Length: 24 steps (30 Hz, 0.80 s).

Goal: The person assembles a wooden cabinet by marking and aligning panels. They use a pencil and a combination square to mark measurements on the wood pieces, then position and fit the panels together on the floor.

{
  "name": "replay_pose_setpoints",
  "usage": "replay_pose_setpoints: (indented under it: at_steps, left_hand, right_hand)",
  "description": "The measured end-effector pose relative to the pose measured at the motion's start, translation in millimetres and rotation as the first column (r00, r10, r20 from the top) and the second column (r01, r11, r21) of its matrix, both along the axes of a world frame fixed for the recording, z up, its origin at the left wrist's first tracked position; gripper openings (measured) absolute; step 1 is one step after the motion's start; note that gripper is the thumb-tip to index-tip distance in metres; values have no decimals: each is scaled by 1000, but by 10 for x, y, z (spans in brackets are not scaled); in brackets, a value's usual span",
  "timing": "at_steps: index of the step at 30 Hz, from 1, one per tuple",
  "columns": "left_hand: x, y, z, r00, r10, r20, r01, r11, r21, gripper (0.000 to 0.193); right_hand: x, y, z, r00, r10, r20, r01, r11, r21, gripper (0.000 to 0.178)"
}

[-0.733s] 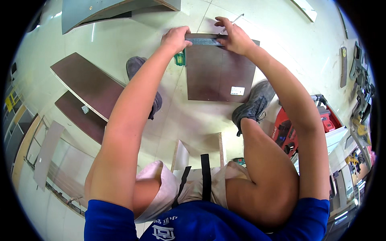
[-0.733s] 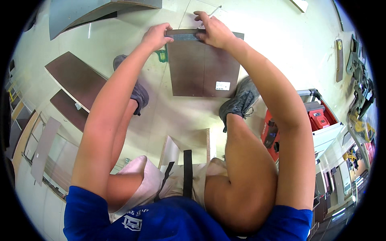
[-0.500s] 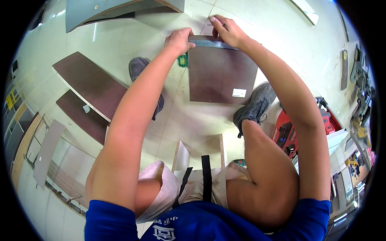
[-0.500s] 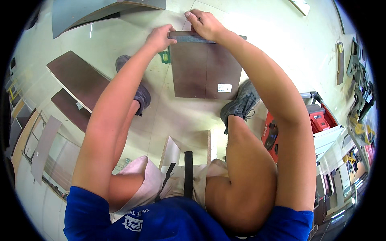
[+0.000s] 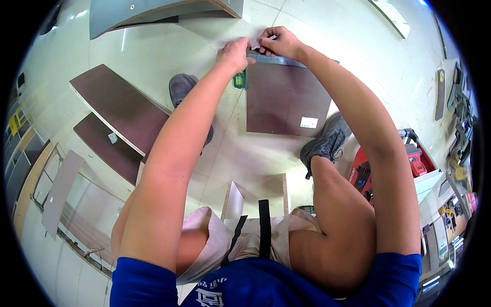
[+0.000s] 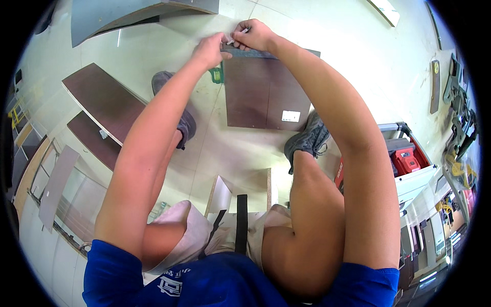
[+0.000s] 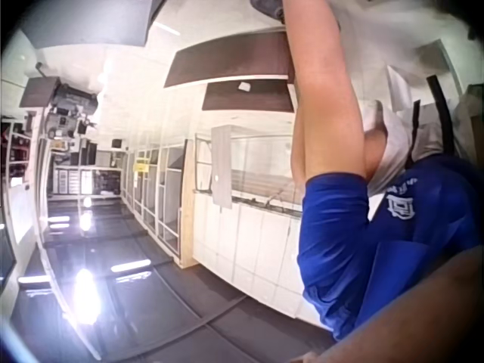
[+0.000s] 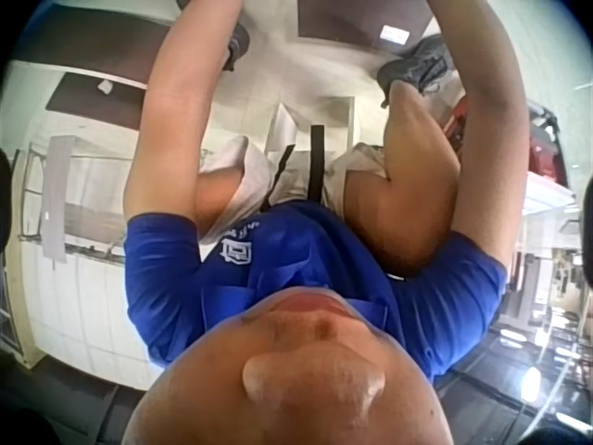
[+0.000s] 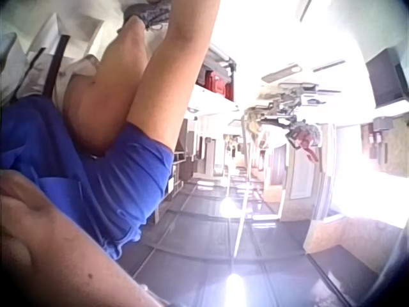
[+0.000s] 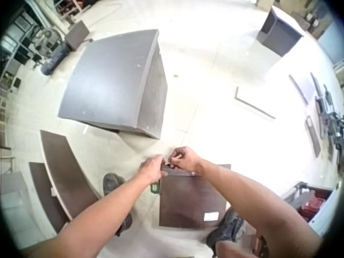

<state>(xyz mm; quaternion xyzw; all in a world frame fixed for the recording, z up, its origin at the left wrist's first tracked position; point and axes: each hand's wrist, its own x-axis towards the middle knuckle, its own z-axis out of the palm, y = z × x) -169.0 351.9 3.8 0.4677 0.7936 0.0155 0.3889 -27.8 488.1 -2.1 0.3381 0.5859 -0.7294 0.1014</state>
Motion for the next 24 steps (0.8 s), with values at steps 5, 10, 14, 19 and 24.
replay_pose_setpoints:
  at_steps: [5, 10, 14, 19, 24]
  left_hand:
    - [-7, 7, -4, 1000, 4, 13, -4, 1000, -7, 50]
    - [-14, -13, -19, 1000, 13, 14, -13, 1000, 11, 49]
    - [-4, -15, -27, 1000, 8, 0, -8, 1000, 13, 50]
    - [-9, -14, 1, 1000, 18, 9, -18, 1000, -19, 49]
    - [4, -5, 18, 1000, 8, -5, -8, 1000, -4, 48]
  right_hand:
    - [112, 109, -126, 992, 40, -121, -39, 999, 12, 26]
    - [109, 77, -200, 999, -33, -24, 33, 999, 36, 30]
    - [64, 9, -218, 1000, -1, -23, 4, 993, 116, 31]
    - [-22, -82, -133, 997, 67, 48, -76, 972, 223, 27]
    - [-72, -65, -166, 986, 138, 98, -163, 927, 337, 26]
